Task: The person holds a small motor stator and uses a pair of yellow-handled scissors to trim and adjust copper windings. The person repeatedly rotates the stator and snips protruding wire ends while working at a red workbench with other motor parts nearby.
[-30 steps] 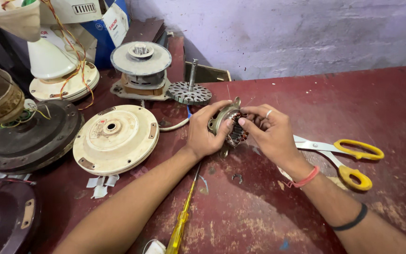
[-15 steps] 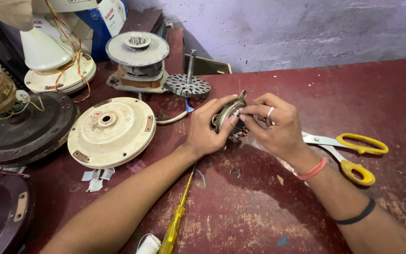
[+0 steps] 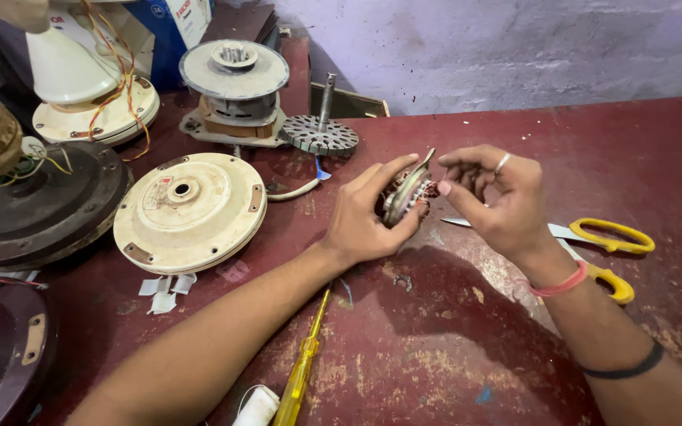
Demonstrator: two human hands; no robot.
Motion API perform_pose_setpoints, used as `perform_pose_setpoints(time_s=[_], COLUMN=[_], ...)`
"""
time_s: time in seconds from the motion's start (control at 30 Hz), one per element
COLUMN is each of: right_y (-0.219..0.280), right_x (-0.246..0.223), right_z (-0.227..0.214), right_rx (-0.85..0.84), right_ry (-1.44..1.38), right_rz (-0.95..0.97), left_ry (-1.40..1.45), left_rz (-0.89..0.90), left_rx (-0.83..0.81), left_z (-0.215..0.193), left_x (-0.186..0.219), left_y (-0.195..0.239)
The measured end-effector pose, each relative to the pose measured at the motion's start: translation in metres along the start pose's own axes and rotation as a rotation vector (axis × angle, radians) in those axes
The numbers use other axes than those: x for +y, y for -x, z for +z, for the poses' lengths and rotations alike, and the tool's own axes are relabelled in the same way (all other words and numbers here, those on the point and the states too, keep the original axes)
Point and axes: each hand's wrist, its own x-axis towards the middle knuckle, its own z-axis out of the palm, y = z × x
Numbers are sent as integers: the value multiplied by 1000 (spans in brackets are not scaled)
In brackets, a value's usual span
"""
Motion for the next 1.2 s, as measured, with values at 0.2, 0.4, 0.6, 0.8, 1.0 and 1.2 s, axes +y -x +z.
perform_pose_setpoints(time_s=[0.2, 0.4, 0.6, 0.8, 1.0, 1.2], right_y=[1, 3, 1, -6, -21, -10], right_x=[23, 35, 36, 22, -2, -7], right_z=[-2, -7, -3, -18, -19, 1], right_rx=[-115, -124, -103, 10, -36, -95], right_ry=[-219, -72, 15, 264, 569, 621], right_rz=[341, 410, 420, 235, -305, -465], left_ry=[-72, -63, 124, 241, 282, 316], left_rz=[11, -190, -186, -222, -308, -169], left_rx=[-6, -147, -127, -120, 48, -25], left_z=[1, 7, 12, 17, 3, -9], left_x=[1, -1, -9, -12, -26, -41], left_y=[0, -2, 1, 6, -5, 0])
